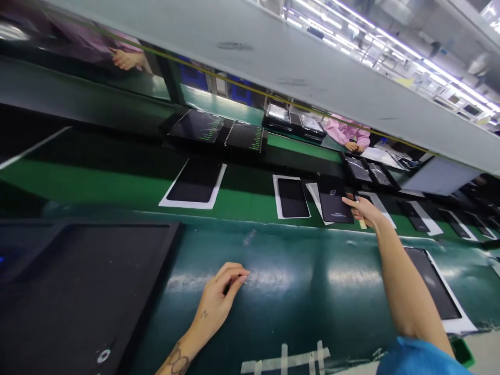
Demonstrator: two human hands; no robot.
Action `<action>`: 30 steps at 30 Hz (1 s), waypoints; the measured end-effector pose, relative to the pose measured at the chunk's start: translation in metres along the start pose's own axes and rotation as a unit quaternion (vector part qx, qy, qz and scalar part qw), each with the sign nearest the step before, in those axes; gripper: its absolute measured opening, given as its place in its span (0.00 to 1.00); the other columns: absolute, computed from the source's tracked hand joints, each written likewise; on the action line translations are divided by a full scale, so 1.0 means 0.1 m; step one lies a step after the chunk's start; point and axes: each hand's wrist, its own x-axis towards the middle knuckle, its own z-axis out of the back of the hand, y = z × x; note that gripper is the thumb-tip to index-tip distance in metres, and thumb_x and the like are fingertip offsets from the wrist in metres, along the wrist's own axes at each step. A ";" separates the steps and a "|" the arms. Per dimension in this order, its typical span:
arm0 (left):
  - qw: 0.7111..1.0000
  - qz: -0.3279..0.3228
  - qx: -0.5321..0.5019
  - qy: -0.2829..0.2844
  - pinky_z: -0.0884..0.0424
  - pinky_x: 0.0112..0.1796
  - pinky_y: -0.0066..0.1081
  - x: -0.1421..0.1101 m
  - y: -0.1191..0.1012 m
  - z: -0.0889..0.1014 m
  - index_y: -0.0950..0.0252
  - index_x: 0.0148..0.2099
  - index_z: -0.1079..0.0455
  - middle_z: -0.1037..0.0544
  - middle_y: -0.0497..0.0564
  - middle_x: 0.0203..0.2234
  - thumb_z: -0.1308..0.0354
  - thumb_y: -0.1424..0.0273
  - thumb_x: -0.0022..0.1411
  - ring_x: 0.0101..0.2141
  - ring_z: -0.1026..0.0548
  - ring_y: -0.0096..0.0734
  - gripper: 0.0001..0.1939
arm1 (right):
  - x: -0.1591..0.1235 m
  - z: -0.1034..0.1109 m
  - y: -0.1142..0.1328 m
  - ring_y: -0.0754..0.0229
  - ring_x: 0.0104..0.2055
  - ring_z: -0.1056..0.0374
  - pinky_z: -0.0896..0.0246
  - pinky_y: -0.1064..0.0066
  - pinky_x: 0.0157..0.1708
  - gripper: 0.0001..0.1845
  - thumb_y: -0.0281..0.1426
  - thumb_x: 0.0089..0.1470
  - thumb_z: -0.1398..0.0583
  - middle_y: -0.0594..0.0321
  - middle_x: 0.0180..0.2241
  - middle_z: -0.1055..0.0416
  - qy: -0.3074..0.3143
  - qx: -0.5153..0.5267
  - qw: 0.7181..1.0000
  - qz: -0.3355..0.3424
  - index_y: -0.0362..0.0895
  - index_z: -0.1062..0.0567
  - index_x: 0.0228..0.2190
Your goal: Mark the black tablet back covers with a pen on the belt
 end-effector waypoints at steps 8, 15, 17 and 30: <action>1.000 -0.013 -0.001 0.022 0.25 0.39 0.31 0.01 -0.03 -0.01 0.62 0.49 0.21 0.21 0.56 0.45 0.48 0.64 0.80 0.34 0.23 0.33 0.14 | 0.40 -1.24 -0.10 0.54 0.46 0.27 0.38 0.69 0.47 0.17 0.35 0.59 0.28 0.47 0.44 0.19 0.021 -0.157 0.984 0.086 0.37 0.20 0.45; 0.998 -0.066 -0.013 0.004 0.26 0.38 0.29 0.00 0.00 -0.04 0.61 0.49 0.21 0.22 0.53 0.42 0.46 0.68 0.80 0.33 0.23 0.29 0.12 | 0.41 -1.84 0.04 0.51 0.41 0.23 0.34 0.68 0.43 0.12 0.28 0.60 0.35 0.48 0.39 0.19 0.052 -0.195 0.973 0.109 0.40 0.22 0.45; 0.997 -0.072 -0.017 0.004 0.26 0.38 0.29 0.00 0.00 -0.05 0.61 0.48 0.21 0.22 0.52 0.42 0.46 0.69 0.80 0.34 0.22 0.29 0.11 | 0.35 -1.86 0.13 0.55 0.31 0.25 0.34 0.69 0.37 0.19 0.29 0.60 0.37 0.54 0.34 0.20 0.060 -0.184 0.972 0.131 0.39 0.25 0.52; 0.997 -0.046 -0.046 -0.034 0.29 0.38 0.30 0.01 -0.06 -0.06 0.62 0.46 0.23 0.22 0.51 0.39 0.44 0.67 0.78 0.33 0.25 0.29 0.09 | -0.91 -0.98 1.24 0.61 0.25 0.39 0.50 0.68 0.30 0.18 0.40 0.67 0.39 0.66 0.23 0.32 0.068 -0.231 0.870 0.431 0.46 0.30 0.26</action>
